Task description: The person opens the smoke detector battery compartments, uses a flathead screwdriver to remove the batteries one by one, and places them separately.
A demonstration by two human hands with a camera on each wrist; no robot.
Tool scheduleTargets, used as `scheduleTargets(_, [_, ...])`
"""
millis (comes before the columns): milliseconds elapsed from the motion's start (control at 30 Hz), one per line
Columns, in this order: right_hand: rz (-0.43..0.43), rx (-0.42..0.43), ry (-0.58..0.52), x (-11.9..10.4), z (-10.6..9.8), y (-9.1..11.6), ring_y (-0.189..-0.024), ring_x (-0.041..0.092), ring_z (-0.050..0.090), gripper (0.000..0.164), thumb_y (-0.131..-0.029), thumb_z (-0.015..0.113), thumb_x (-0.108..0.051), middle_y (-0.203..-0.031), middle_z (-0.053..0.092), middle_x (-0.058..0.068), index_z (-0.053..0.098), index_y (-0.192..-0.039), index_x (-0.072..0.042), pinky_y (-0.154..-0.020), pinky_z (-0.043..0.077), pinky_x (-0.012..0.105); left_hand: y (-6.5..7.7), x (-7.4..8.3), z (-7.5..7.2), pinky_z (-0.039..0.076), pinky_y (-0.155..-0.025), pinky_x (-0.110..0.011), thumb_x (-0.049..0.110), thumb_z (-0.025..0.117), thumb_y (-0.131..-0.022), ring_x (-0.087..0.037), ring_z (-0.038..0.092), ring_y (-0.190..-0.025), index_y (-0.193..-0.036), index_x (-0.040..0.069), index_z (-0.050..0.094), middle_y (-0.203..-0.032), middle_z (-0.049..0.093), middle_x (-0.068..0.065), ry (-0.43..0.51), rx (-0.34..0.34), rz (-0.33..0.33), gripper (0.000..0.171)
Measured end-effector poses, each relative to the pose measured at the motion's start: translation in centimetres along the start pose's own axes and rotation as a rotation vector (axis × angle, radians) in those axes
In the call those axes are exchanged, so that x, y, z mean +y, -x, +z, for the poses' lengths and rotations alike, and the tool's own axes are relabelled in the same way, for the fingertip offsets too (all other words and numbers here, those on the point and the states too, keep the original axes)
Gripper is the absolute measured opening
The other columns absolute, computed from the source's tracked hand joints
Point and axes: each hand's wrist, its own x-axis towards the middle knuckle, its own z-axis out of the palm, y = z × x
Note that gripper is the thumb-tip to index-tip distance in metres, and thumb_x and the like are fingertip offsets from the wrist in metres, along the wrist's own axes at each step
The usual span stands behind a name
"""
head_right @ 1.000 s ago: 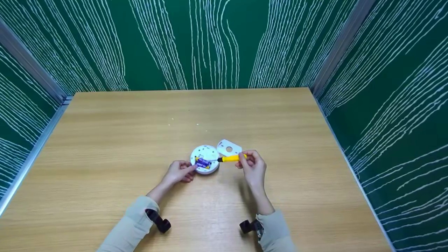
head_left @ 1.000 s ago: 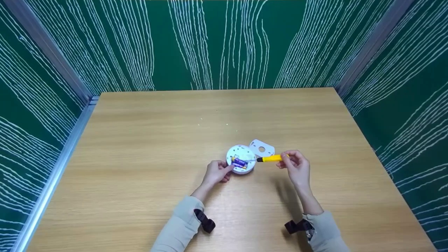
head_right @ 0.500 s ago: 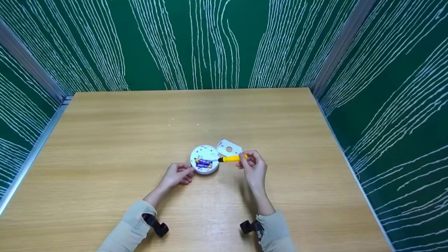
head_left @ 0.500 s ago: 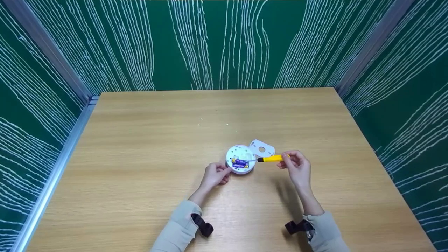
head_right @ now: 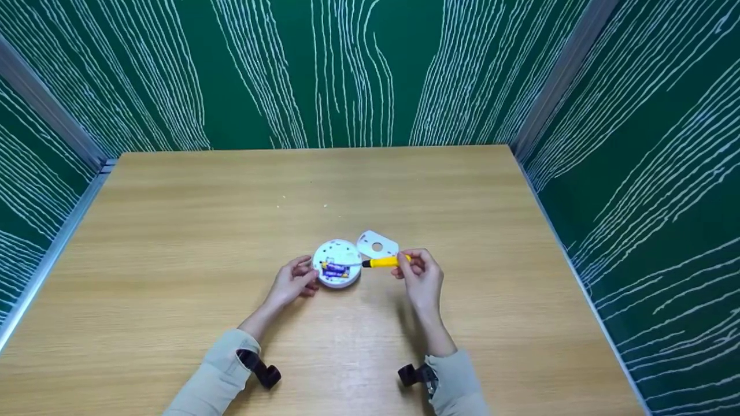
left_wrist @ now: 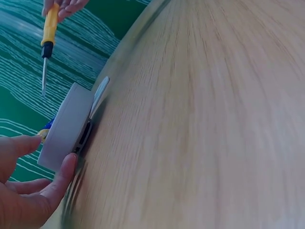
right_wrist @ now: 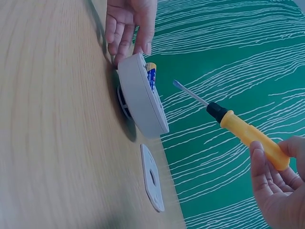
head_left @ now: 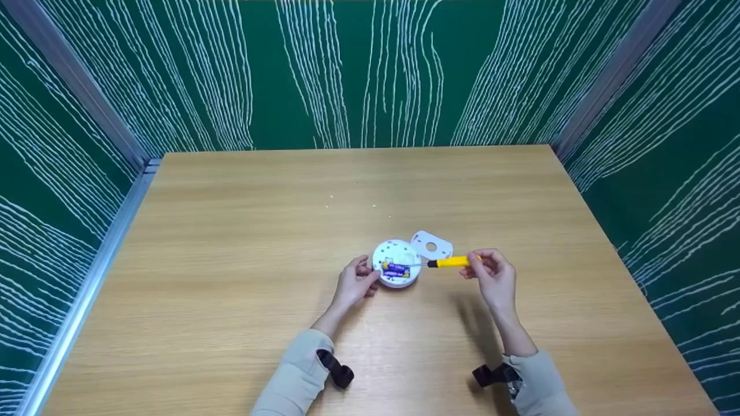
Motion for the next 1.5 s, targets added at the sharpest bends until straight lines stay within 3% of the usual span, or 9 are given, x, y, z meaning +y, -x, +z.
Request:
scheduleTargets(100, [-0.002, 0.026, 0.051, 1.5, -0.5, -0.3, -0.054, 0.029, 0.06, 0.021, -0.082, 0.064, -0.014, -0.075, 0.059, 0.022, 0.058, -0.093, 0.004, -0.047, 0.054, 0.034, 0.3, 0.7, 0.0, 0.056, -0.053, -0.034, 0.004, 0.058, -0.084, -0.029, 0.062, -0.064, -0.131, -0.01, 0.031, -0.096, 0.059, -0.019, 0.042, -0.02, -0.002, 0.055])
scheduleTargets(367, [0.005, 0.015, 0.092, 1.6, -0.9, -0.3, -0.055, 0.031, 0.059, 0.021, -0.08, 0.066, -0.017, -0.075, 0.059, 0.021, 0.059, -0.09, 0.001, -0.048, 0.054, 0.036, 0.8, 1.9, -0.1, 0.055, -0.062, -0.044, -0.001, 0.051, -0.087, -0.041, 0.06, -0.074, -0.132, -0.012, 0.025, -0.11, 0.052, -0.031, 0.135, -0.062, 0.001, 0.053])
scheduleTargets(667, [-0.007, 0.001, 0.083, 1.7, -1.1, -0.4, -0.053, 0.032, 0.058, 0.02, -0.08, 0.066, -0.013, -0.074, 0.058, 0.023, 0.059, -0.091, 0.003, -0.047, 0.053, 0.036, -0.4, -0.7, 0.3, 0.056, -0.059, -0.034, 0.0, 0.054, -0.086, -0.023, 0.062, -0.068, -0.13, -0.006, 0.038, -0.106, 0.057, -0.024, 0.209, -0.031, 0.011, 0.047])
scheduleTargets(800, [-0.021, -0.017, 0.086, 1.6, -1.2, -0.4, -0.052, 0.029, 0.059, 0.018, -0.081, 0.065, -0.011, -0.073, 0.059, 0.021, 0.059, -0.091, 0.002, -0.046, 0.054, 0.034, -0.5, -1.3, 0.6, 0.056, -0.059, -0.033, -0.001, 0.055, -0.085, -0.022, 0.062, -0.067, -0.128, -0.005, 0.042, -0.103, 0.059, -0.023, 0.254, 0.003, 0.003, 0.045])
scheduleTargets(900, [-0.043, -0.059, 0.058, 0.4, -0.8, -0.3, -0.052, 0.024, 0.059, 0.014, -0.081, 0.064, -0.008, -0.071, 0.06, 0.018, 0.059, -0.09, 0.003, -0.045, 0.054, 0.029, -0.5, -1.5, 0.7, 0.056, -0.059, -0.033, -0.001, 0.056, -0.084, -0.022, 0.063, -0.066, -0.127, -0.004, 0.043, -0.099, 0.06, -0.022, 0.288, 0.025, -0.003, 0.045])
scheduleTargets(1133, [-0.053, -0.086, 0.109, -7.4, 2.3, 1.2, -0.051, 0.019, 0.058, 0.013, -0.082, 0.061, -0.005, -0.068, 0.059, 0.016, 0.058, -0.086, 0.007, -0.045, 0.052, 0.023, -0.4, -1.6, 0.9, 0.056, -0.058, -0.03, 0.001, 0.06, -0.083, -0.019, 0.062, -0.063, -0.125, -0.002, 0.046, -0.095, 0.062, -0.018, 0.315, 0.053, -0.013, 0.045])
scheduleTargets(1267, [-0.096, -0.131, 0.066, -6.8, 1.9, 0.9, -0.053, 0.017, 0.059, 0.007, -0.082, 0.061, -0.001, -0.07, 0.06, 0.013, 0.06, -0.086, 0.004, -0.044, 0.051, 0.019, -0.3, -1.6, 0.9, 0.056, -0.059, -0.032, 0.001, 0.061, -0.082, -0.019, 0.062, -0.063, -0.126, -0.003, 0.045, -0.09, 0.062, -0.016, 0.328, 0.056, -0.017, 0.047])
scheduleTargets(1367, [-0.11, -0.144, 0.134, -7.5, 2.1, 0.9, -0.054, 0.017, 0.059, 0.008, -0.081, 0.062, -0.002, -0.072, 0.061, 0.014, 0.059, -0.086, 0.004, -0.045, 0.052, 0.019, -0.3, -1.6, 0.9, 0.056, -0.06, -0.033, 0.001, 0.061, -0.081, -0.019, 0.062, -0.063, -0.126, -0.003, 0.045, -0.087, 0.063, -0.013, 0.341, 0.058, -0.024, 0.048])
scheduleTargets(1500, [-0.076, -0.126, 0.308, -10.4, 3.4, 1.2, -0.054, 0.018, 0.059, 0.011, -0.082, 0.062, -0.003, -0.075, 0.06, 0.016, 0.059, -0.086, 0.007, -0.048, 0.053, 0.023, -0.2, -1.7, 1.0, 0.056, -0.059, -0.033, 0.001, 0.062, -0.081, -0.019, 0.062, -0.063, -0.126, -0.003, 0.046, -0.087, 0.063, -0.013, 0.343, 0.069, -0.008, 0.048])
